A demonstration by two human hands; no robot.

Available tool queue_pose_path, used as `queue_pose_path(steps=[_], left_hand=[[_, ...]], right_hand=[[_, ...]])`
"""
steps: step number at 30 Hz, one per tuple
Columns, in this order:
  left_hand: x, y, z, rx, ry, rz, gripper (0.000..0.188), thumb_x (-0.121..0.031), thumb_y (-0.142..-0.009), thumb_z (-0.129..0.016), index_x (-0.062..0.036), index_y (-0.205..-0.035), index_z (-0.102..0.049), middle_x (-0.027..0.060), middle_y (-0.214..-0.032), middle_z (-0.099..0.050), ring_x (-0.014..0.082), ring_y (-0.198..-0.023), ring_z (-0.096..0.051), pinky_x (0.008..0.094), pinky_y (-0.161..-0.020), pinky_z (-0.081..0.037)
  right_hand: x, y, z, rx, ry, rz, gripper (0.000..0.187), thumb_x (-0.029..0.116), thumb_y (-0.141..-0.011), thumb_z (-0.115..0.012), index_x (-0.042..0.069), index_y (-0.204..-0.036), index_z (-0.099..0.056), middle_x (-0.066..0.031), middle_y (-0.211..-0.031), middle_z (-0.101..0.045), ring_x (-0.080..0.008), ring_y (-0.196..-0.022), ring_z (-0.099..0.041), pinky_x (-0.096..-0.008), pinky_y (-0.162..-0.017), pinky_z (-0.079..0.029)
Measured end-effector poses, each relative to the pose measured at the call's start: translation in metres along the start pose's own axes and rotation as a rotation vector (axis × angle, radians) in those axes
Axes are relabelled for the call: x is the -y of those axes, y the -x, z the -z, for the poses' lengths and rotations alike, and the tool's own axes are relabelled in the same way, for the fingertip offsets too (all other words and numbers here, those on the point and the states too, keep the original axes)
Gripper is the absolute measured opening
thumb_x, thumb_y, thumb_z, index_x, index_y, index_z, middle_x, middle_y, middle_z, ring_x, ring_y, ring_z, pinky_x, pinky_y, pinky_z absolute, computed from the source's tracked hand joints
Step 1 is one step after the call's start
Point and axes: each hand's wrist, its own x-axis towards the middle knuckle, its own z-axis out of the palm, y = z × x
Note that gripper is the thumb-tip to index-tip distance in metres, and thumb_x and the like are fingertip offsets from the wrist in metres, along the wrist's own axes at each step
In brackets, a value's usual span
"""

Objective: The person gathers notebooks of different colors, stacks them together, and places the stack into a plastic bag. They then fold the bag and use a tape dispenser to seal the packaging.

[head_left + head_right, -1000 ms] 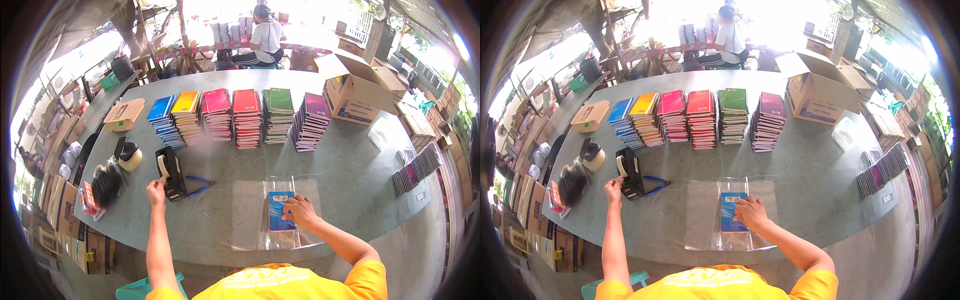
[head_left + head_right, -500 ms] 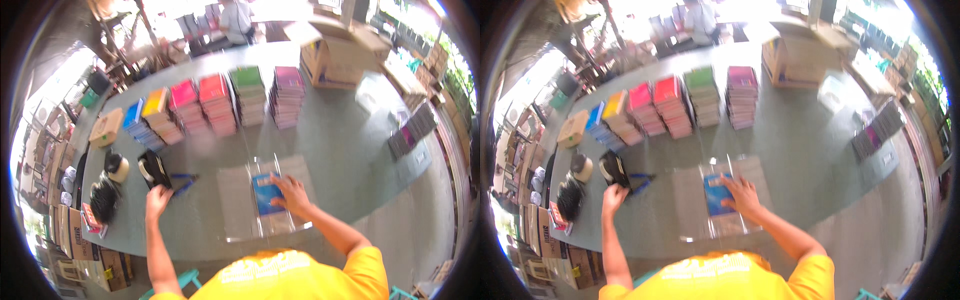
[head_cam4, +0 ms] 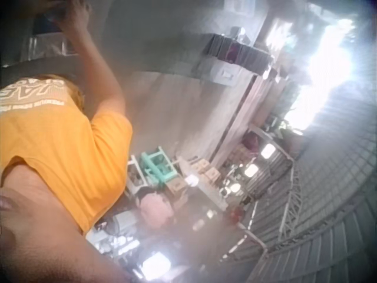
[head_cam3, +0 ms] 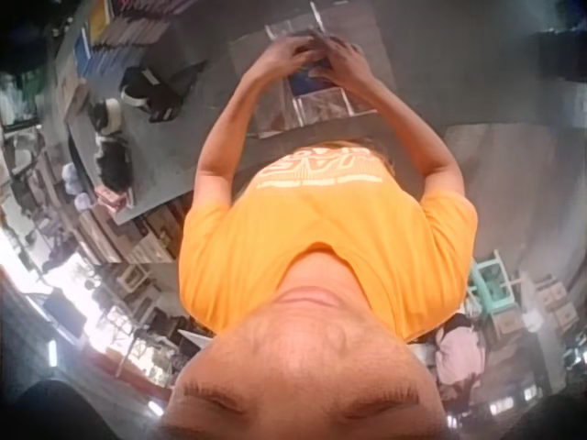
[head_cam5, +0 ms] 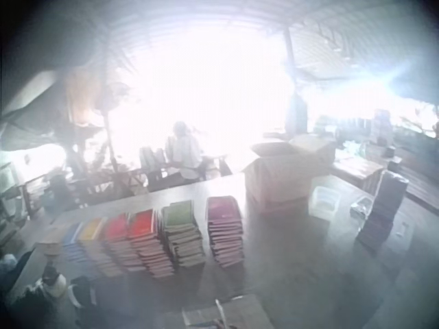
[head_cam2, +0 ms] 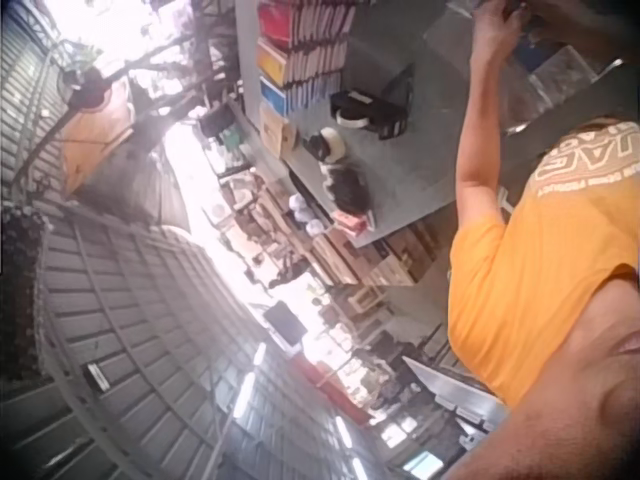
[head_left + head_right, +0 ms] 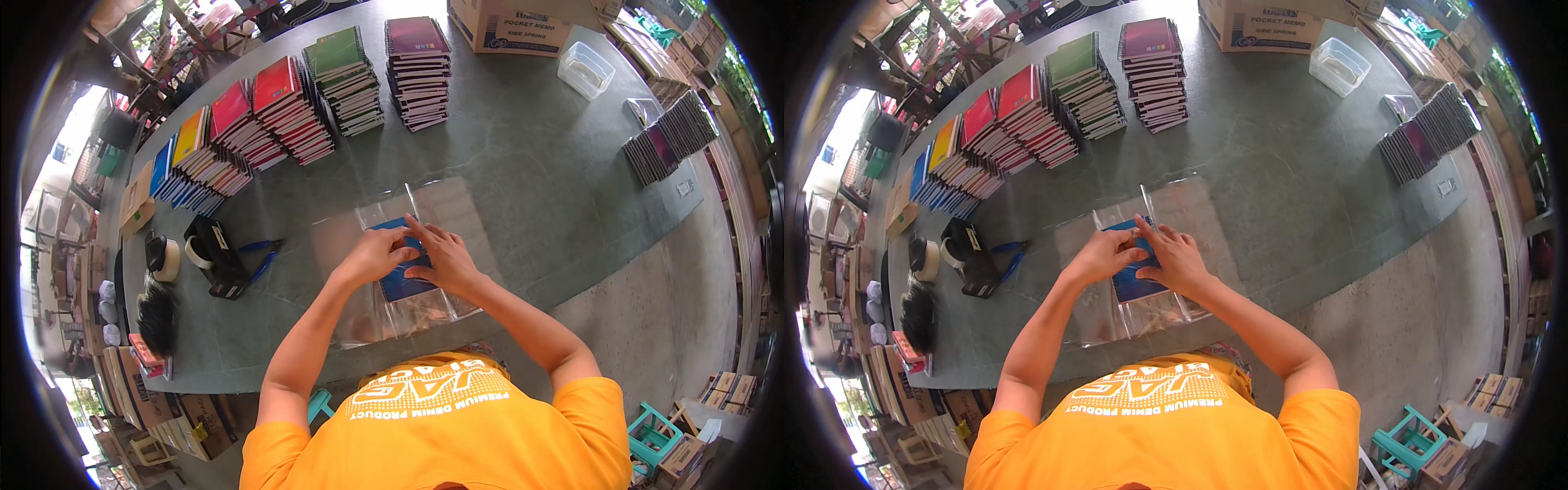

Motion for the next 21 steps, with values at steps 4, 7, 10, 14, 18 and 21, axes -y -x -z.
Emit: queue_pose_path(steps=[4,7,10,14,18,21], left_hand=[[-0.001,-0.002,-0.007,-0.074,-0.255,0.098,0.034,-0.031,-0.078,-0.067,-0.0074,-0.103,-0.065,0.0156,-0.077,-0.065,0.0316,-0.073,-0.062,0.0384,-0.067,-0.048],[0.008,-0.002,-0.003,-0.152,-0.422,0.18,0.042,-0.035,-0.07,-0.074,-0.0035,-0.097,-0.064,0.015,-0.074,-0.064,0.0299,-0.069,-0.061,0.0374,-0.064,-0.048],[0.023,0.007,0.004,-0.219,-0.24,0.241,0.049,-0.04,-0.062,-0.081,-0.0025,-0.084,-0.06,0.0131,-0.069,-0.061,0.0241,-0.063,-0.058,0.033,-0.06,-0.046],[0.081,0.034,-0.012,-0.477,0.076,0.262,0.05,-0.04,-0.062,-0.083,-0.0039,-0.088,-0.059,0.0054,-0.069,-0.059,0.0132,-0.063,-0.055,0.0275,-0.059,-0.046],[0.08,0.041,-0.034,-0.484,0.407,0.345,0.057,-0.04,-0.068,-0.079,-0.0004,-0.102,-0.055,0.0073,-0.082,-0.063,0.0162,-0.076,-0.06,0.0305,-0.068,-0.049],[0.05,0.033,-0.041,-0.517,0.536,0.261,0.057,-0.027,-0.071,-0.078,-0.0001,-0.114,-0.051,0.0082,-0.088,-0.063,0.017,-0.086,-0.06,0.0308,-0.073,-0.05]], right_hand=[[0.0,-0.001,-0.001,0.031,-0.011,-0.009,0.095,0.04,-0.072,-0.071,0.022,-0.146,-0.014,-0.0063,-0.129,-0.051,-0.0322,-0.127,-0.038,-0.0483,-0.099,-0.03],[-0.003,-0.002,-0.003,0.011,-0.058,0.045,0.096,0.037,-0.071,-0.073,0.023,-0.146,-0.014,-0.0061,-0.129,-0.051,-0.0328,-0.126,-0.038,-0.0485,-0.099,-0.03],[-0.005,0.0,0.003,0.007,-0.029,0.048,0.093,0.037,-0.071,-0.073,0.021,-0.145,-0.019,-0.0099,-0.129,-0.05,-0.0344,-0.126,-0.037,-0.0464,-0.099,-0.031],[-0.019,-0.002,-0.006,-0.264,-0.314,-0.113,0.08,0.033,-0.074,-0.073,0.01,-0.138,-0.032,-0.0164,-0.122,-0.053,-0.0302,-0.115,-0.049,-0.0385,-0.091,-0.042],[-0.017,-0.017,0.011,0.242,-0.484,-0.421,0.068,0.028,-0.076,-0.074,0.0,-0.129,-0.041,-0.0144,-0.107,-0.06,-0.0204,-0.098,-0.059,-0.0306,-0.083,-0.048],[-0.024,-0.008,-0.001,0.002,-0.621,-0.366,0.064,0.024,-0.074,-0.075,0.0,-0.125,-0.045,-0.012,-0.104,-0.061,-0.0183,-0.095,-0.059,-0.0318,-0.083,-0.048]])
